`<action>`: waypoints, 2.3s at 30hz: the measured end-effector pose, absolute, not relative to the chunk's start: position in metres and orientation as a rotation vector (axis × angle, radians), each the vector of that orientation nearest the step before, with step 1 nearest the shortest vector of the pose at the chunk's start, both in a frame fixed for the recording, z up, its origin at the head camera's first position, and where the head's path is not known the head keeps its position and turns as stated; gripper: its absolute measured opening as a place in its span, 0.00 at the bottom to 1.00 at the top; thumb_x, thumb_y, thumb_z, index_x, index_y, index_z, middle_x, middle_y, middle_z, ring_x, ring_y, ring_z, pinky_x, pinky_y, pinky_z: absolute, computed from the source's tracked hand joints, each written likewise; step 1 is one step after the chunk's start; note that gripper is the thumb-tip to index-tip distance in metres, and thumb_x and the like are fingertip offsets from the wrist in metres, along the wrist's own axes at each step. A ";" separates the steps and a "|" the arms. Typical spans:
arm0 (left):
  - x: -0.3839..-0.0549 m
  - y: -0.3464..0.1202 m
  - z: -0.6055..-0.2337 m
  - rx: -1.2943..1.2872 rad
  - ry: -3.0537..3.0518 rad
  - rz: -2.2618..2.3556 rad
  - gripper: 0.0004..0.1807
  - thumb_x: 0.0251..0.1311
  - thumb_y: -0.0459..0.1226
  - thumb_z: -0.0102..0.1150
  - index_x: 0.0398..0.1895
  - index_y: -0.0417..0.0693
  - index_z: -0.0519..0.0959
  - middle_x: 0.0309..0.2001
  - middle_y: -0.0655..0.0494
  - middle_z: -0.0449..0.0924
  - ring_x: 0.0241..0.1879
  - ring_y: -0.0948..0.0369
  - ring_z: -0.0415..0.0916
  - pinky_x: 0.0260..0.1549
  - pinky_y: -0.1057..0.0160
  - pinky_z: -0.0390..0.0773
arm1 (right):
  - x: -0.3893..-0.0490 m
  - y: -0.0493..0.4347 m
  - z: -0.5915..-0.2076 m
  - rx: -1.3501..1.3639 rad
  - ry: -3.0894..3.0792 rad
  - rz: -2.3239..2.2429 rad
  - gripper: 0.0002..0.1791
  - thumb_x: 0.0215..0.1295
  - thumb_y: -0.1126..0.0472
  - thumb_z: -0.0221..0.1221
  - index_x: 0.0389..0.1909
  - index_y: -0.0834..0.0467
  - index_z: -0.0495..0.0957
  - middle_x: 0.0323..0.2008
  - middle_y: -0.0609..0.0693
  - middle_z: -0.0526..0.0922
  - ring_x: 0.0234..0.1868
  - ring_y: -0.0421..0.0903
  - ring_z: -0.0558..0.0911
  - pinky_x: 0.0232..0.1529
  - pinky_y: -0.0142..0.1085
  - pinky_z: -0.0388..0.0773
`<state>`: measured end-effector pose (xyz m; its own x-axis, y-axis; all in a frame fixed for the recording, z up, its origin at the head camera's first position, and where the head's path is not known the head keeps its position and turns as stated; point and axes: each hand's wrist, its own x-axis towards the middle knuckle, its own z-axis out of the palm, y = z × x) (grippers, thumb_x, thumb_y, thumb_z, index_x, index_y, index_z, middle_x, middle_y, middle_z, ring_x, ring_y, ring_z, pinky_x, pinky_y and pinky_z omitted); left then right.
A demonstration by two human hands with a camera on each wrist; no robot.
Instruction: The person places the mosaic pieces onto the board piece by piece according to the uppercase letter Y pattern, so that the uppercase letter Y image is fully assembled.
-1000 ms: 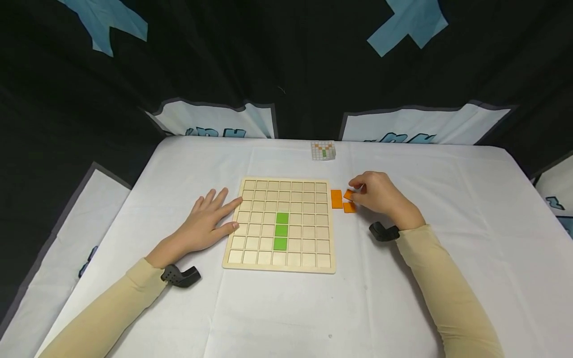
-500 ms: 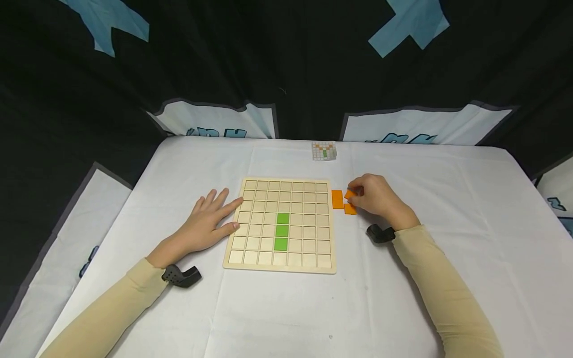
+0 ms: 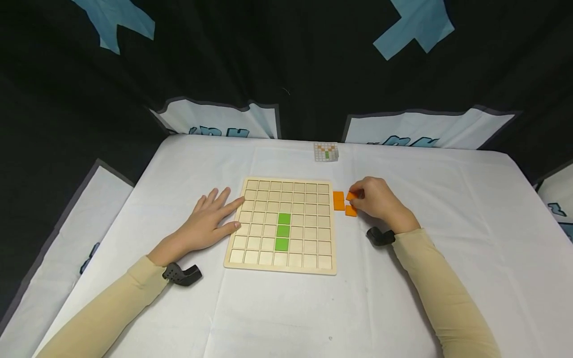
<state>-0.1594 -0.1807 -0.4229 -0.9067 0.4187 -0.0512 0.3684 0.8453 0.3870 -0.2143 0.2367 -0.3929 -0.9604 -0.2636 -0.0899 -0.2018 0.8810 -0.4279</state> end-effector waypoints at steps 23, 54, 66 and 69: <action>-0.159 -0.181 -0.423 0.606 2.885 0.554 0.37 0.72 0.56 0.50 0.81 0.59 0.59 0.82 0.37 0.43 0.81 0.33 0.34 0.76 0.29 0.36 | -0.215 0.213 -0.386 -0.481 2.946 -0.770 0.18 0.58 0.67 0.66 0.49 0.71 0.84 0.38 0.63 0.84 0.35 0.52 0.77 0.33 0.34 0.75; -0.160 -0.182 -0.425 0.607 2.891 0.544 0.37 0.72 0.56 0.50 0.81 0.59 0.58 0.82 0.37 0.43 0.81 0.33 0.34 0.76 0.28 0.36 | -0.219 0.161 -0.388 -0.773 2.888 -0.772 0.14 0.55 0.69 0.67 0.44 0.67 0.87 0.40 0.59 0.88 0.38 0.49 0.79 0.43 0.42 0.80; -0.159 -0.181 -0.423 0.599 2.887 0.554 0.37 0.72 0.56 0.50 0.81 0.58 0.58 0.82 0.37 0.43 0.81 0.33 0.34 0.76 0.29 0.35 | -0.221 0.130 -0.388 -0.922 2.833 -0.767 0.15 0.54 0.69 0.67 0.44 0.65 0.88 0.38 0.56 0.88 0.38 0.48 0.79 0.44 0.41 0.80; -0.159 -0.181 -0.423 0.599 2.885 0.558 0.37 0.72 0.56 0.50 0.81 0.58 0.58 0.82 0.37 0.43 0.81 0.33 0.33 0.76 0.29 0.35 | -0.221 0.122 -0.388 -0.964 2.816 -0.768 0.13 0.54 0.69 0.68 0.42 0.64 0.88 0.33 0.54 0.84 0.34 0.46 0.74 0.39 0.37 0.74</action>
